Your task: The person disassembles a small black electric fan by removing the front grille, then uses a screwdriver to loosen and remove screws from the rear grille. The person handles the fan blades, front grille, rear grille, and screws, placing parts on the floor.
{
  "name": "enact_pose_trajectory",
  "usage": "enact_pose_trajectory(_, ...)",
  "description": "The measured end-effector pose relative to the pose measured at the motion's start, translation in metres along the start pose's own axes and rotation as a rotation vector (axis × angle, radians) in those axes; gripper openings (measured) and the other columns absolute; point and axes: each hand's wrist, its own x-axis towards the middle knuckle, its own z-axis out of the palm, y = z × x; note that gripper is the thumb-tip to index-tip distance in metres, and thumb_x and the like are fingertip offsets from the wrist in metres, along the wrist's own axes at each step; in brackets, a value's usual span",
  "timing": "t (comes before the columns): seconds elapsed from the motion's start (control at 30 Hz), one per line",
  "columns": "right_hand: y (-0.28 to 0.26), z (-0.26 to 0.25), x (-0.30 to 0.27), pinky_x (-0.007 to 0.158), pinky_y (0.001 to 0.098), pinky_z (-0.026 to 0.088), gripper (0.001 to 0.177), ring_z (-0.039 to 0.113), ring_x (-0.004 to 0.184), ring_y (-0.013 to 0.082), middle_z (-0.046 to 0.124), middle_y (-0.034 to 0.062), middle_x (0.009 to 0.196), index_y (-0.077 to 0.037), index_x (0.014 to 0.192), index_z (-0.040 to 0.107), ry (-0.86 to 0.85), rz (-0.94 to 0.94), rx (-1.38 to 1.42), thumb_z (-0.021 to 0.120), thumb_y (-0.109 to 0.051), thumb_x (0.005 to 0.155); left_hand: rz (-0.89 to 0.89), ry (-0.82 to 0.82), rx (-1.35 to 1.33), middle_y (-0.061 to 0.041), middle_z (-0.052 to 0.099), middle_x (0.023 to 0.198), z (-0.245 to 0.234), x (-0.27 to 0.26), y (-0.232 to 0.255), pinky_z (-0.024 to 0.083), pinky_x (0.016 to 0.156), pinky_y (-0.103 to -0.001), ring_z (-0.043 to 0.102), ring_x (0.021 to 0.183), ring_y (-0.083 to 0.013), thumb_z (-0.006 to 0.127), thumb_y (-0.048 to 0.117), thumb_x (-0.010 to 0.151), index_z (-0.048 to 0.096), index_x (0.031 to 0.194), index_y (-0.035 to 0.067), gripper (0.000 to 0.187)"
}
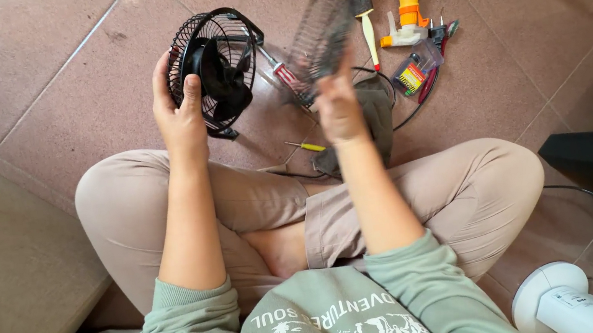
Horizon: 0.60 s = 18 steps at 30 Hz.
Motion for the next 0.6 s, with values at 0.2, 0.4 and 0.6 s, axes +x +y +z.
enact_pose_trajectory(0.2, -0.085, -0.034, -0.041, 0.129, 0.0516, 0.037, 0.112, 0.043, 0.151, 0.0278, 0.037, 0.0071, 0.164, -0.021, 0.167, 0.008, -0.192, -0.078, -0.019, 0.084, -0.048, 0.089, 0.061, 0.142, 0.014, -0.010, 0.062, 0.144, -0.005, 0.009, 0.001, 0.047, 0.116, -0.033, 0.060, 0.132, -0.0212, 0.074, 0.037, 0.104, 0.051, 0.150, 0.005, 0.060)
enact_pose_trajectory(0.4, -0.120, -0.018, -0.074, 0.120, 0.0573, 0.041, 0.111, 0.043, 0.148, 0.0374, 0.039, 0.0133, 0.159, -0.013, 0.165, 0.024, -0.287, 0.011, -0.069, 0.084, -0.057, 0.084, 0.029, 0.143, 0.080, -0.013, 0.059, 0.147, -0.004, 0.013, 0.003, 0.044, 0.118, -0.037, 0.057, 0.137, -0.0246, 0.072, 0.038, 0.102, 0.048, 0.151, 0.005, 0.064)
enact_pose_trajectory(0.6, -0.108, 0.017, -0.081, 0.105, 0.0637, 0.050, 0.105, 0.051, 0.137, 0.0531, 0.047, 0.0271, 0.154, -0.010, 0.154, 0.039, -0.383, 0.285, 0.234, 0.076, -0.073, 0.079, 0.332, 0.276, 0.494, -0.011, 0.048, 0.156, 0.010, -0.034, 0.036, 0.035, 0.122, -0.036, 0.047, 0.147, -0.0257, 0.063, 0.029, 0.116, 0.043, 0.153, 0.008, 0.047)
